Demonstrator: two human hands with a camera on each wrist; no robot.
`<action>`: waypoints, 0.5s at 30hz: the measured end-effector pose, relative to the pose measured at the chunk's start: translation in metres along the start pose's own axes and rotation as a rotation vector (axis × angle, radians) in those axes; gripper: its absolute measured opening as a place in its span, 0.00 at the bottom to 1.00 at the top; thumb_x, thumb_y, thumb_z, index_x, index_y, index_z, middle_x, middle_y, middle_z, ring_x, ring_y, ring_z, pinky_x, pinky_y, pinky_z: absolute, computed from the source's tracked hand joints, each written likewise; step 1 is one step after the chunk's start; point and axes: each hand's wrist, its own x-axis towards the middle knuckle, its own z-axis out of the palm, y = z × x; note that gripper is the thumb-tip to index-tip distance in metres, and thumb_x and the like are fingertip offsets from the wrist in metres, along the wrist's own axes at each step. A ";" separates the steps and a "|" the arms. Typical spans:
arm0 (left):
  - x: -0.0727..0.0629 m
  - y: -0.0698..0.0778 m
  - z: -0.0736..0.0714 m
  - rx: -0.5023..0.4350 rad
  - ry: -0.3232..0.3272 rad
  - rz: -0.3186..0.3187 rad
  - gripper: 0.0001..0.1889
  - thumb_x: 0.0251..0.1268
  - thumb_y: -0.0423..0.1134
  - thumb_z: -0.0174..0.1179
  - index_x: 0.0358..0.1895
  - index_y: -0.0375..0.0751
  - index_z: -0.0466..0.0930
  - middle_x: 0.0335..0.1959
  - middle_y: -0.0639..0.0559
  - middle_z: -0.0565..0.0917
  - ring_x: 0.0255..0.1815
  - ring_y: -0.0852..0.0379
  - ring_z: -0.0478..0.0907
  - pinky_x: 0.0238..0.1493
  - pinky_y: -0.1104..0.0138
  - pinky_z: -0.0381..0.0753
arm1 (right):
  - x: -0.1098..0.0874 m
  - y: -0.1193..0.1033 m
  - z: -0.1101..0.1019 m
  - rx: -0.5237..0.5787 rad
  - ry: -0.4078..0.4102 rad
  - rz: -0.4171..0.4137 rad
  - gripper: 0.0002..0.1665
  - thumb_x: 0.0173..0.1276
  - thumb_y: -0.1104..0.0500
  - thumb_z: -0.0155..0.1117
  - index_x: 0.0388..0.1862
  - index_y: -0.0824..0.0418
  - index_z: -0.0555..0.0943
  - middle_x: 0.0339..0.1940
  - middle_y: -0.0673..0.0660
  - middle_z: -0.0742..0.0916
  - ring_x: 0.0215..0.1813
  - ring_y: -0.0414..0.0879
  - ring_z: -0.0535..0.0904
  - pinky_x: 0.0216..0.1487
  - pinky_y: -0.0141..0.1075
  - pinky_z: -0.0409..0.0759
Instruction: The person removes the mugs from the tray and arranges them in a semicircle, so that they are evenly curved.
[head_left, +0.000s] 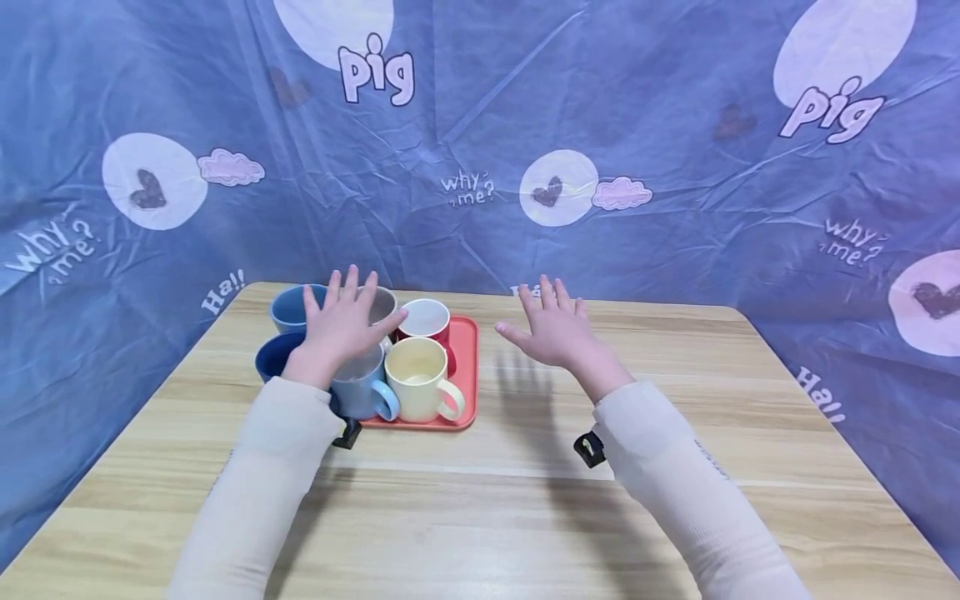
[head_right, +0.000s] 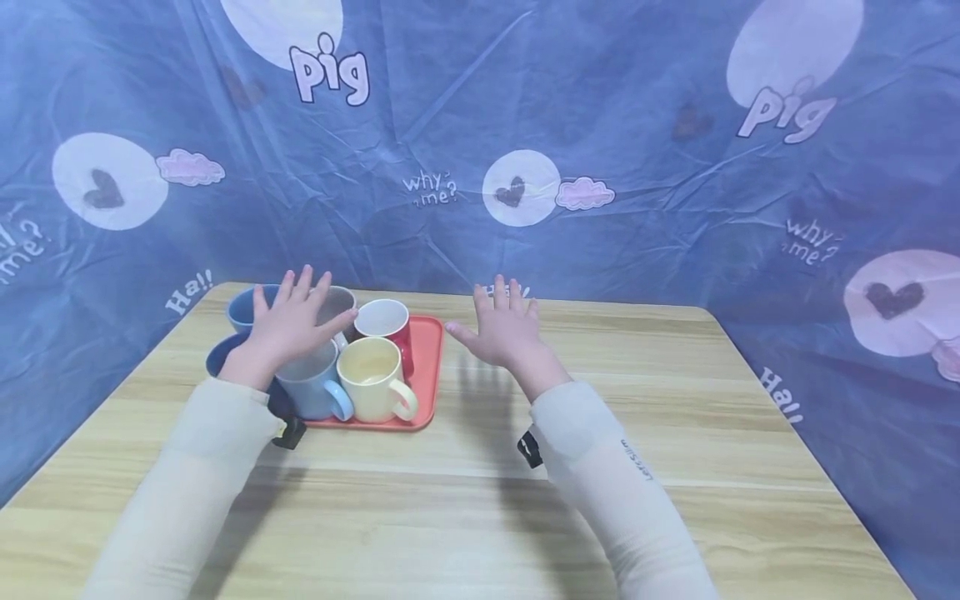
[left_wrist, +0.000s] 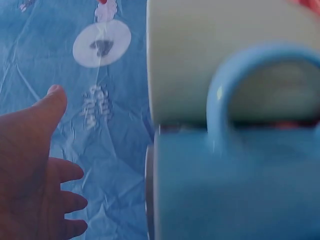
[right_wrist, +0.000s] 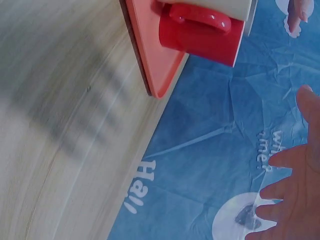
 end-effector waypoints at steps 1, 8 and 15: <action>-0.001 -0.005 -0.002 -0.007 0.005 -0.005 0.47 0.50 0.72 0.33 0.67 0.41 0.41 0.67 0.37 0.37 0.64 0.41 0.26 0.51 0.43 0.17 | 0.000 -0.002 0.001 -0.003 0.000 -0.005 0.47 0.59 0.30 0.37 0.68 0.57 0.46 0.67 0.65 0.45 0.66 0.60 0.34 0.58 0.59 0.37; -0.011 -0.036 -0.016 -0.060 0.054 -0.017 0.47 0.52 0.71 0.36 0.66 0.37 0.42 0.66 0.34 0.36 0.63 0.39 0.25 0.50 0.39 0.22 | 0.001 -0.011 0.008 -0.014 0.013 -0.038 0.47 0.59 0.31 0.38 0.68 0.58 0.48 0.67 0.64 0.47 0.66 0.60 0.36 0.58 0.59 0.40; -0.021 -0.060 -0.019 -0.064 0.068 -0.057 0.48 0.52 0.71 0.33 0.66 0.34 0.42 0.65 0.31 0.37 0.63 0.37 0.25 0.50 0.39 0.20 | 0.003 -0.022 0.016 -0.004 0.015 -0.067 0.45 0.59 0.31 0.38 0.67 0.58 0.51 0.67 0.65 0.49 0.66 0.59 0.38 0.58 0.58 0.41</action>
